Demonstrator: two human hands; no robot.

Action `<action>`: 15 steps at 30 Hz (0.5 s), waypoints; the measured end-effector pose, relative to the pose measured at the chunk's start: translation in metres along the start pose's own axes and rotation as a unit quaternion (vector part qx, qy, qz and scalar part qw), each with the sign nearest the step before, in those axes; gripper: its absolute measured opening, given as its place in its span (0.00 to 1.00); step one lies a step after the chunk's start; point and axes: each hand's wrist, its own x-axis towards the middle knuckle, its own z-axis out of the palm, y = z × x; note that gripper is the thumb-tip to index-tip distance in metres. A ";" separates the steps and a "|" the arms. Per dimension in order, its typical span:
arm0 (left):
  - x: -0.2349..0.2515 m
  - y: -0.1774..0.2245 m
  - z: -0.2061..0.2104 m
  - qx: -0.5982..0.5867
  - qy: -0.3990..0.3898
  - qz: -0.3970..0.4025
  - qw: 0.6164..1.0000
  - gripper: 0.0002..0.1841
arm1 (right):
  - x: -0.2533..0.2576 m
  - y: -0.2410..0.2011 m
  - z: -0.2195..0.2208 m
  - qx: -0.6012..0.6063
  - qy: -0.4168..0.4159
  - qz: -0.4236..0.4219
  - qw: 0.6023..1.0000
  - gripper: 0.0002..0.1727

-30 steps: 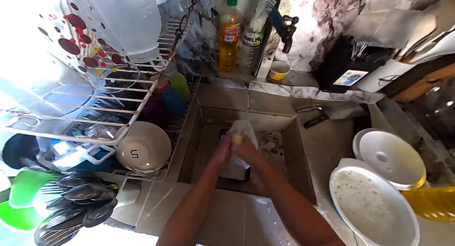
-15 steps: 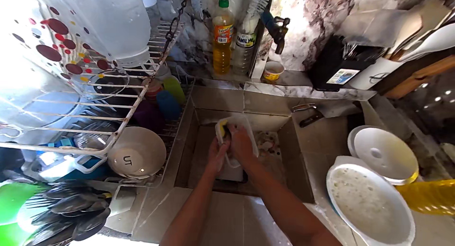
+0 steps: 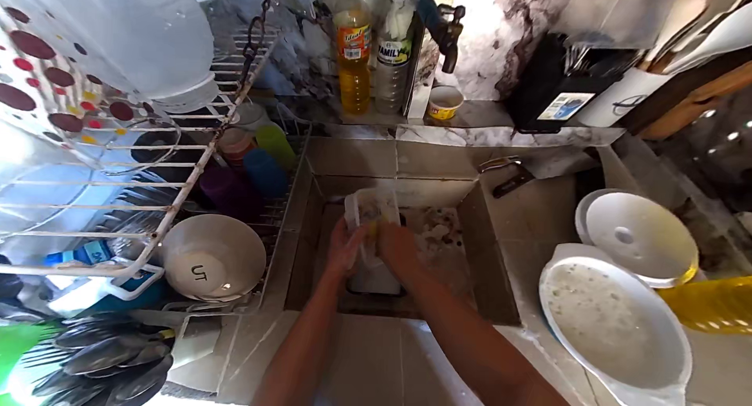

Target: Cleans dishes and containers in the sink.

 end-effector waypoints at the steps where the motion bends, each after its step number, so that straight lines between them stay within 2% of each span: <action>1: 0.001 0.003 -0.002 0.036 -0.017 -0.001 0.999 0.26 | -0.007 0.002 0.003 0.013 -0.028 -0.007 0.999 0.21; 4: 0.005 0.003 0.002 0.069 -0.039 -0.011 0.997 0.25 | -0.009 0.005 0.005 0.052 -0.075 -0.057 0.994 0.22; 8: 0.015 0.003 0.012 0.033 -0.045 -0.035 0.998 0.21 | -0.001 0.016 -0.006 0.136 -0.109 -0.130 0.976 0.22; 10: 0.024 0.007 0.013 0.010 -0.060 -0.062 0.996 0.18 | -0.003 0.032 -0.013 0.191 -0.108 -0.172 0.960 0.17; 12: 0.039 0.006 0.014 -0.031 -0.041 -0.087 0.995 0.20 | -0.018 0.047 -0.026 0.254 -0.073 -0.191 0.945 0.15; 15: 0.083 -0.002 0.024 -0.131 0.057 -0.108 0.984 0.29 | -0.038 0.092 -0.036 0.333 0.038 -0.145 0.931 0.13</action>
